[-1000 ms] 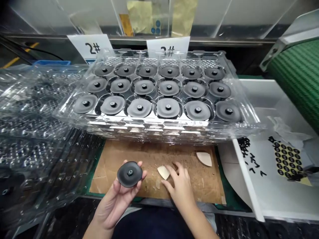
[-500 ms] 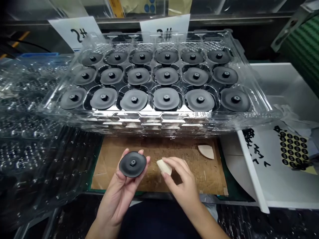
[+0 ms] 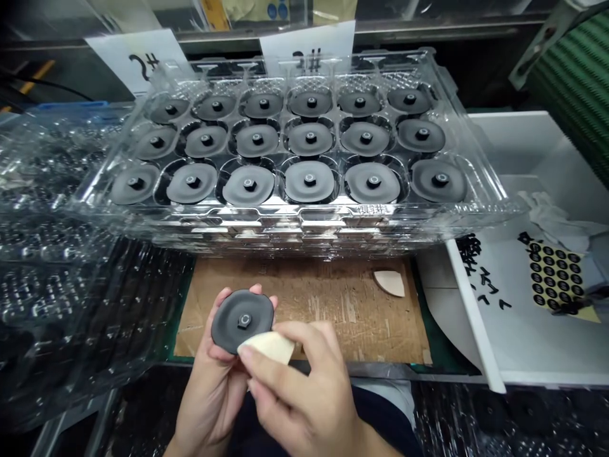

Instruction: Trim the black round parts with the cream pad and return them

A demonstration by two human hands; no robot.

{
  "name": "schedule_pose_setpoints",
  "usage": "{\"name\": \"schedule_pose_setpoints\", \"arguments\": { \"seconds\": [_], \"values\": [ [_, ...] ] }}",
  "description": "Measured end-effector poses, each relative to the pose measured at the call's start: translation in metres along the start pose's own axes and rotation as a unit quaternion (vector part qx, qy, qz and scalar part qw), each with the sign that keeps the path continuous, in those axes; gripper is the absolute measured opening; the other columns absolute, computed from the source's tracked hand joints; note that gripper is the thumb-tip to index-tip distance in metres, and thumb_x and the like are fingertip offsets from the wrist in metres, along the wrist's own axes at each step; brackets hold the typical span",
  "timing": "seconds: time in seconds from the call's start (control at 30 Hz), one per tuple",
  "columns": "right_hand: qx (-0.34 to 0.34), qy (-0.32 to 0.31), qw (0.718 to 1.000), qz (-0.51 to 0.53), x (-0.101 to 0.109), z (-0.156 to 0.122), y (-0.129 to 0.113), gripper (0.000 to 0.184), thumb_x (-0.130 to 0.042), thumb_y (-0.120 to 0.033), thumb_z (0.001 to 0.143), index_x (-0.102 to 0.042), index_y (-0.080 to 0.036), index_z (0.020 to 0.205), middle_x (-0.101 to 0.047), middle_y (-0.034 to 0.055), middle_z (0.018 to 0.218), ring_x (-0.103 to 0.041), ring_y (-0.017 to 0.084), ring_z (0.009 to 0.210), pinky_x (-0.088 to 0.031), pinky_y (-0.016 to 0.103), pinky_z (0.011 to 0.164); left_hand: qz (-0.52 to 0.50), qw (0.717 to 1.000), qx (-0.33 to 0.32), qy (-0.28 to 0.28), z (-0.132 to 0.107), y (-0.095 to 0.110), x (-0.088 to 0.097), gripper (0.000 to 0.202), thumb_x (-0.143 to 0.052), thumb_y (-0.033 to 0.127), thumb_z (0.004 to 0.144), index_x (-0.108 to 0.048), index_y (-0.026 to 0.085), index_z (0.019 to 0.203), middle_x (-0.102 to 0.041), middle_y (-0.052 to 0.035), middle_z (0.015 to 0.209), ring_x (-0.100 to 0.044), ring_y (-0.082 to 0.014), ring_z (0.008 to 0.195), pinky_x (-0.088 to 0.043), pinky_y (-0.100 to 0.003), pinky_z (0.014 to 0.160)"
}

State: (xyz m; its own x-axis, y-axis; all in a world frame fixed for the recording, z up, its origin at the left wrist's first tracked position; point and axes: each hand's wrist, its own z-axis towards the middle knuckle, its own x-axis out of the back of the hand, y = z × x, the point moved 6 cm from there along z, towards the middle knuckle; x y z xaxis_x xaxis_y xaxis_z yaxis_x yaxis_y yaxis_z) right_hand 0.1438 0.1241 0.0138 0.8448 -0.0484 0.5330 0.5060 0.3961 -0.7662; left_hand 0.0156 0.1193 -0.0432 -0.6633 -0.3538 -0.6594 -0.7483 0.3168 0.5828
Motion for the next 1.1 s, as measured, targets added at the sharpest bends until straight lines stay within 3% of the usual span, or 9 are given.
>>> {"name": "schedule_pose_setpoints", "arguments": {
  "seconds": [0.17, 0.3, 0.43, 0.57, 0.8, 0.87, 1.0, 1.1],
  "values": [
    [-0.027, 0.015, 0.999, -0.022, 0.002, 0.002, 0.003, 0.026, -0.058, -0.012, 0.082, -0.07, -0.022, 0.103, -0.058, 0.0072, 0.1, -0.05, 0.019, 0.089, -0.048, 0.032, 0.075, 0.01, 1.0, -0.021, 0.004, -0.002, 0.005, 0.001, 0.048, -0.078, 0.029, 0.063, -0.064, 0.029, 0.109, -0.069, -0.0046, 0.116, -0.065, -0.0203, 0.105, -0.053, -0.022, 0.085],
    [0.018, -0.013, 1.0, 0.006, -0.002, 0.003, -0.003, 0.026, -0.059, -0.011, 0.081, -0.07, -0.02, 0.103, -0.057, 0.0082, 0.104, -0.05, 0.019, 0.09, -0.048, 0.031, 0.074, 0.003, 1.0, -0.005, 0.002, -0.002, 0.004, 0.002, 0.046, -0.077, 0.03, 0.064, -0.063, 0.032, 0.108, -0.07, -0.0018, 0.116, -0.066, -0.0227, 0.102, -0.055, -0.027, 0.085],
    [-0.008, 0.0, 1.0, -0.024, 0.001, 0.004, -0.001, 0.024, -0.058, -0.012, 0.083, -0.071, -0.02, 0.102, -0.059, 0.0082, 0.101, -0.05, 0.019, 0.09, -0.048, 0.032, 0.077, 0.011, 1.0, -0.02, 0.009, -0.001, 0.007, 0.001, 0.048, -0.079, 0.03, 0.06, -0.065, 0.029, 0.106, -0.07, -0.0043, 0.115, -0.065, -0.0201, 0.104, -0.053, -0.022, 0.084],
    [0.026, -0.013, 0.999, -0.015, 0.006, 0.006, -0.006, 0.025, -0.057, -0.011, 0.082, -0.072, -0.02, 0.1, -0.059, 0.0084, 0.103, -0.05, 0.018, 0.09, -0.049, 0.03, 0.073, -0.003, 0.999, 0.024, -0.026, 0.001, 0.005, -0.005, 0.046, -0.079, 0.031, 0.061, -0.066, 0.032, 0.105, -0.07, -0.0031, 0.114, -0.067, -0.0227, 0.099, -0.055, -0.029, 0.083],
    [0.031, -0.018, 0.999, -0.033, 0.018, 0.025, 0.019, 0.025, -0.058, -0.014, 0.083, -0.073, -0.028, 0.097, -0.061, 0.0054, 0.108, -0.052, 0.021, 0.097, -0.047, 0.04, 0.082, 0.026, 0.995, 0.099, -0.014, -0.006, 0.003, -0.003, 0.049, -0.082, 0.034, 0.055, -0.07, 0.032, 0.102, -0.074, 0.0007, 0.102, -0.068, -0.0157, 0.09, -0.054, -0.019, 0.076],
    [0.011, -0.011, 1.0, -0.008, 0.023, 0.018, 0.025, 0.026, -0.058, -0.015, 0.083, -0.072, -0.029, 0.099, -0.06, 0.0051, 0.109, -0.052, 0.021, 0.099, -0.048, 0.039, 0.083, 0.035, 0.991, 0.125, -0.033, -0.01, 0.004, -0.008, 0.051, -0.082, 0.038, 0.052, -0.07, 0.031, 0.101, -0.073, -0.0019, 0.104, -0.069, -0.0189, 0.089, -0.055, -0.023, 0.076],
    [-0.092, 0.012, 0.995, 0.047, 0.037, 0.002, 0.041, 0.032, -0.06, -0.015, 0.084, -0.067, -0.034, 0.109, -0.06, 0.0021, 0.111, -0.056, 0.019, 0.1, -0.049, 0.035, 0.085, 0.026, 0.985, 0.153, -0.072, -0.011, 0.004, -0.023, 0.05, -0.08, 0.04, 0.056, -0.067, 0.031, 0.104, -0.07, -0.0073, 0.114, -0.07, -0.0252, 0.09, -0.056, -0.031, 0.078],
    [-0.083, 0.017, 0.994, 0.064, 0.044, 0.004, 0.035, 0.037, -0.06, -0.015, 0.085, -0.064, -0.038, 0.114, -0.055, 0.0005, 0.123, -0.054, 0.021, 0.109, -0.046, 0.039, 0.091, 0.02, 0.986, 0.146, -0.072, -0.008, 0.001, -0.028, 0.045, -0.078, 0.037, 0.061, -0.067, 0.031, 0.105, -0.071, -0.005, 0.11, -0.069, -0.0238, 0.092, -0.056, -0.031, 0.077]
  ]
}}
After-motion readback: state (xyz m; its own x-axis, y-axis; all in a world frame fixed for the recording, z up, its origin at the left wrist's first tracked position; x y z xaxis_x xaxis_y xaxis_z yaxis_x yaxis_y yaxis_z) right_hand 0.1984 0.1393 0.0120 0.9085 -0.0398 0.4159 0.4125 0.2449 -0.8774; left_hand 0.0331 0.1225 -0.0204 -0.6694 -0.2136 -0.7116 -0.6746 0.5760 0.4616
